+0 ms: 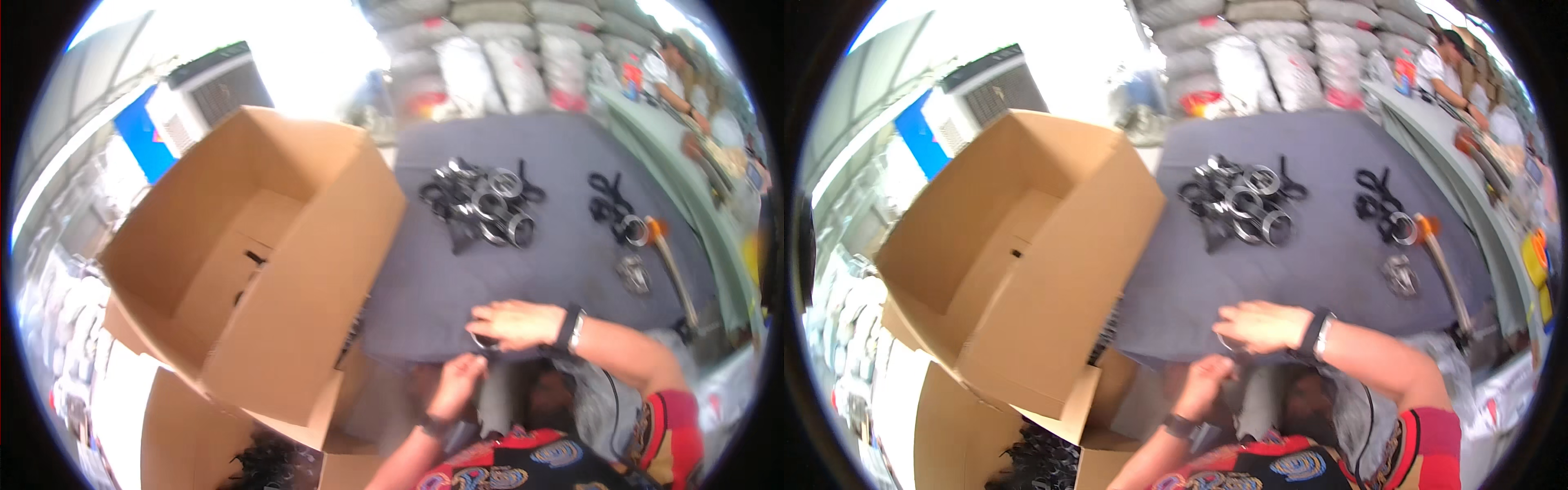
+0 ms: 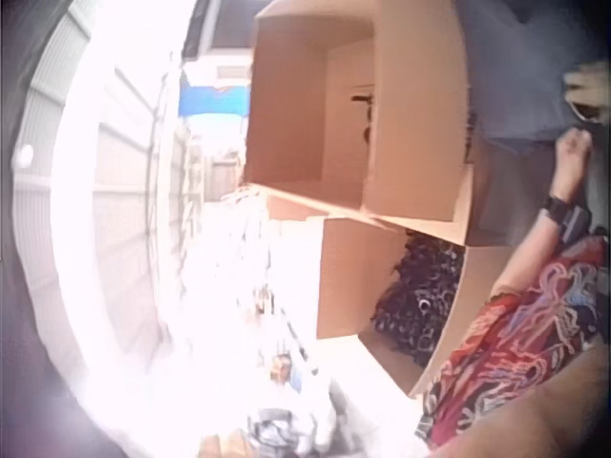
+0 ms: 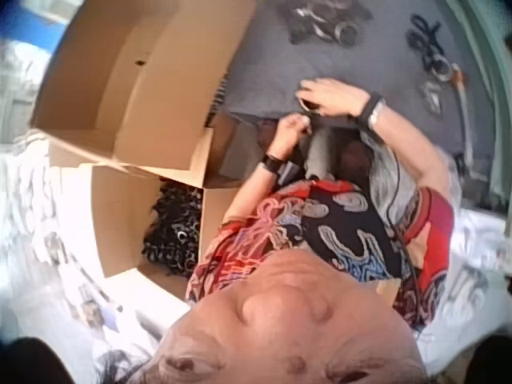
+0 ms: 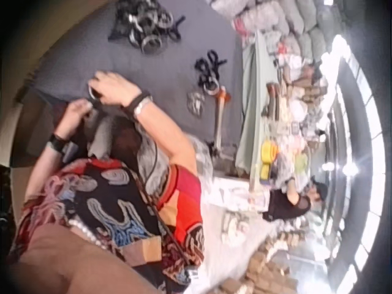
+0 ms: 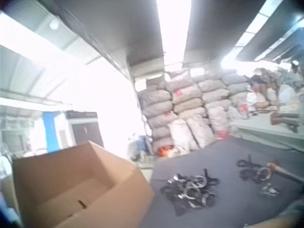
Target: The person retrieves metal rings from a plastic bag, fits each one into a black plastic bracket by hand, and then places the assembled components into a cardboard box.
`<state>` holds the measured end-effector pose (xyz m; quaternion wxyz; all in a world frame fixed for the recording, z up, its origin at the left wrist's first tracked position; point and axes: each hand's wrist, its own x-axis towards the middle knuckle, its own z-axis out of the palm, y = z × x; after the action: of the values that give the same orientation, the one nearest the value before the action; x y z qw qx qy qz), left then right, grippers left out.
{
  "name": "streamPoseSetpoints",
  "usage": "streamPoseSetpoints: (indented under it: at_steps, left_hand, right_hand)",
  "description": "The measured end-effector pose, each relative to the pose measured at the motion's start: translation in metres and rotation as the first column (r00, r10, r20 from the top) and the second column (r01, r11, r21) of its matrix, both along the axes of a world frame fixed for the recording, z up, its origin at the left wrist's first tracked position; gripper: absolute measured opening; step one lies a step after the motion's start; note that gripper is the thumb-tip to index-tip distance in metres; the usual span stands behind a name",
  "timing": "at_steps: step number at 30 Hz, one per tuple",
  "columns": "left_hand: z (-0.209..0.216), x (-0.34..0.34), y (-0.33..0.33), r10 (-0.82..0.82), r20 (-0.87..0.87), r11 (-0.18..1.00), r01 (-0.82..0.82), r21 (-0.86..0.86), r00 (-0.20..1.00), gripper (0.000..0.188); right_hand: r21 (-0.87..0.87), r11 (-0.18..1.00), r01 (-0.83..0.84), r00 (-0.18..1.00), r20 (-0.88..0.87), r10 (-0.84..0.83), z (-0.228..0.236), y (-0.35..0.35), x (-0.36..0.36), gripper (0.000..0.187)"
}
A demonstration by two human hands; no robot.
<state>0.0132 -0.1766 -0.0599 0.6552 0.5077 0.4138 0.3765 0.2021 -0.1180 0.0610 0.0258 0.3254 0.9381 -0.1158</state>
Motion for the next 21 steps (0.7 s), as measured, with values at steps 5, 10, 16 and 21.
streamPoseSetpoints:
  at_steps: [5,10,16,21]
  left_hand:
    - [-0.019,0.001,-0.003,-0.031,0.117,1.0,0.031,0.004,0.993,0.022]
    - [-0.017,0.0,0.004,-0.057,0.107,0.998,0.055,0.019,0.993,0.023]
    - [-0.02,0.005,0.01,-0.037,0.128,0.999,0.036,0.007,0.991,0.021]
    - [-0.027,0.002,0.007,-0.02,0.117,1.0,0.018,0.015,0.993,0.021]
  right_hand:
    - [-0.052,0.998,-0.026,0.998,-0.064,0.023,-0.003,-0.003,0.001,0.061]
    - [-0.011,1.0,-0.011,0.999,-0.053,0.01,-0.003,-0.001,0.004,0.056]
    - [0.065,0.984,0.163,0.983,0.069,-0.167,-0.006,-0.003,-0.019,0.052]
    - [0.199,0.962,0.186,0.982,-0.067,-0.176,-0.05,0.006,-0.032,0.052]
